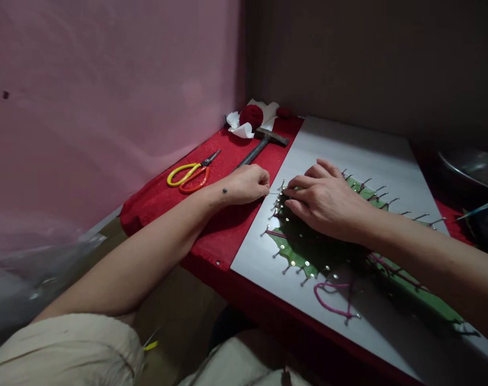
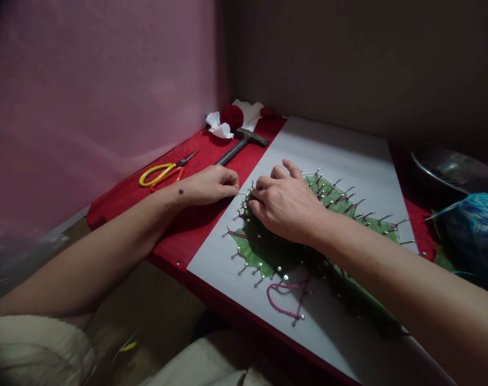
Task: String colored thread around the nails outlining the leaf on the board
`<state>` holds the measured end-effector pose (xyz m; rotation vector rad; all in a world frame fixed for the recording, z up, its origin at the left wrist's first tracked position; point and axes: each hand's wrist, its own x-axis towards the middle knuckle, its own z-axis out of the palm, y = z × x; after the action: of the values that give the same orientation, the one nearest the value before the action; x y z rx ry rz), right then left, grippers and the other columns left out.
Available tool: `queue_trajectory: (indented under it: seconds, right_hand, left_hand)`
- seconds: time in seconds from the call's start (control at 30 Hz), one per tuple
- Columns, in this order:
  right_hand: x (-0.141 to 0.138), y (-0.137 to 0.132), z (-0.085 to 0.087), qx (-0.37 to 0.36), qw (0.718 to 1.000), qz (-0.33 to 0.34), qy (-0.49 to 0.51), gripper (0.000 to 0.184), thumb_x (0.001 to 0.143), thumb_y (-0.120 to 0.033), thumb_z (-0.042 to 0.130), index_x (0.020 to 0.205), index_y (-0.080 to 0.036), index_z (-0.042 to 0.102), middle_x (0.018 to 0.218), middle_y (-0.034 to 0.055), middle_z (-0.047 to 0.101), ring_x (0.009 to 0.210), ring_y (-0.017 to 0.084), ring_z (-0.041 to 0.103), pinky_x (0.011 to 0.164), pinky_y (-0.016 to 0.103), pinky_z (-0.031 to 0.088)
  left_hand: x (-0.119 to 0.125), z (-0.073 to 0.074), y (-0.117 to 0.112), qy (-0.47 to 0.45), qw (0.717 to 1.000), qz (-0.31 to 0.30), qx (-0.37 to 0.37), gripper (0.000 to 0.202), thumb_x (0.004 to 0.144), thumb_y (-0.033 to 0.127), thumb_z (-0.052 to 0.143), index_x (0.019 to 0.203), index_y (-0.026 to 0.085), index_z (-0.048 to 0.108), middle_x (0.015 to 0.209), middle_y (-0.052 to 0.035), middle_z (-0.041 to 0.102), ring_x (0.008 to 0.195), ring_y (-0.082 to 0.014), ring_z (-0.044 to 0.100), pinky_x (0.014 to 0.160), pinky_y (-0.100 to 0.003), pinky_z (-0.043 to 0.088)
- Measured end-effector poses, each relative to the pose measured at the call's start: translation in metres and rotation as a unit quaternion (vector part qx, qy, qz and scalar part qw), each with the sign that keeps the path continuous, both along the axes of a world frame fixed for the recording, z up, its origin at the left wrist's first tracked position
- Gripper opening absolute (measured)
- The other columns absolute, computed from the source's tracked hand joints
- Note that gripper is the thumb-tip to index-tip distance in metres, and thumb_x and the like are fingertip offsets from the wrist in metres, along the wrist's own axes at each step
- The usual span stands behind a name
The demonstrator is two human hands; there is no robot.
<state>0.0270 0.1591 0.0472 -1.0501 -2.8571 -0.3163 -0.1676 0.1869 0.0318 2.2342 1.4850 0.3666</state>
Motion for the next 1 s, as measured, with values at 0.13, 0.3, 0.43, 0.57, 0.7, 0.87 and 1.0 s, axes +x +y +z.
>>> queue_trajectory:
  seconds: [0.13,0.3,0.43,0.57,0.7,0.87,1.0]
  right_hand:
    - [0.001,0.001,-0.002,-0.002,1.0,0.006,0.01,0.036,0.092,-0.033,0.038,0.093,-0.021,0.072,0.097,0.0045,0.067,0.091,0.023,0.049,0.103,0.05,0.019]
    - [-0.003,0.0,-0.002,-0.002,1.0,0.011,-0.01,0.035,0.092,-0.033,0.039,0.091,-0.02,0.072,0.096,0.005,0.067,0.093,0.024,0.049,0.106,0.052,0.013]
    - [0.001,-0.001,0.003,-0.016,1.0,0.009,0.016,0.037,0.093,-0.031,0.037,0.086,-0.021,0.072,0.1,0.0049,0.067,0.095,0.023,0.05,0.106,0.052,0.014]
    - [0.02,-0.004,0.012,-0.039,0.993,0.001,0.107,0.042,0.094,-0.032,0.033,0.08,-0.022,0.072,0.101,0.0045,0.067,0.091,0.021,0.051,0.1,0.048,0.026]
    - [0.048,-0.019,0.021,-0.068,0.981,-0.017,0.184,0.041,0.095,-0.035,0.033,0.086,-0.022,0.071,0.101,0.0061,0.068,0.088,0.021,0.053,0.092,0.046,0.035]
    - [0.076,-0.047,0.022,-0.062,0.962,-0.049,0.262,0.034,0.094,-0.036,0.037,0.096,-0.027,0.07,0.102,0.0041,0.068,0.095,0.024,0.058,0.101,0.054,0.029]
    - [0.093,-0.061,0.013,-0.057,0.949,-0.06,0.306,0.029,0.092,-0.034,0.041,0.099,-0.031,0.068,0.1,0.0022,0.068,0.096,0.024,0.06,0.104,0.057,0.028]
  left_hand:
    - [0.0,0.0,-0.001,-0.003,1.0,-0.006,0.004,0.01,0.073,0.019,0.052,0.069,0.015,0.061,0.062,0.001,0.056,0.061,-0.0111,0.048,0.055,-0.023,0.031]
    - [0.002,0.0,-0.001,-0.002,1.0,0.019,-0.009,0.009,0.071,0.018,0.054,0.066,0.016,0.061,0.059,0.0018,0.054,0.058,-0.0106,0.046,0.055,-0.023,0.031]
    - [0.002,0.0,0.002,-0.029,0.998,0.047,-0.039,0.009,0.069,0.018,0.054,0.065,0.015,0.061,0.059,0.0018,0.055,0.058,-0.0107,0.047,0.055,-0.023,0.033]
    - [-0.001,0.0,0.004,-0.069,0.988,0.138,0.007,0.014,0.074,0.019,0.049,0.071,0.014,0.062,0.061,0.0004,0.056,0.057,-0.0114,0.048,0.058,-0.024,0.036]
    - [-0.001,-0.001,0.0,-0.104,0.984,0.138,0.051,0.014,0.075,0.018,0.05,0.085,0.017,0.061,0.07,-0.0003,0.061,0.062,-0.012,0.054,0.062,-0.024,0.041]
    - [0.007,-0.003,-0.001,-0.132,0.989,0.06,0.0,0.018,0.074,0.015,0.054,0.09,0.019,0.061,0.072,0.0004,0.061,0.063,-0.0108,0.056,0.063,-0.024,0.043]
    - [0.014,-0.002,0.007,-0.161,0.986,0.043,-0.03,0.019,0.074,0.015,0.054,0.091,0.017,0.062,0.068,0.001,0.057,0.06,-0.0094,0.052,0.059,-0.022,0.041]
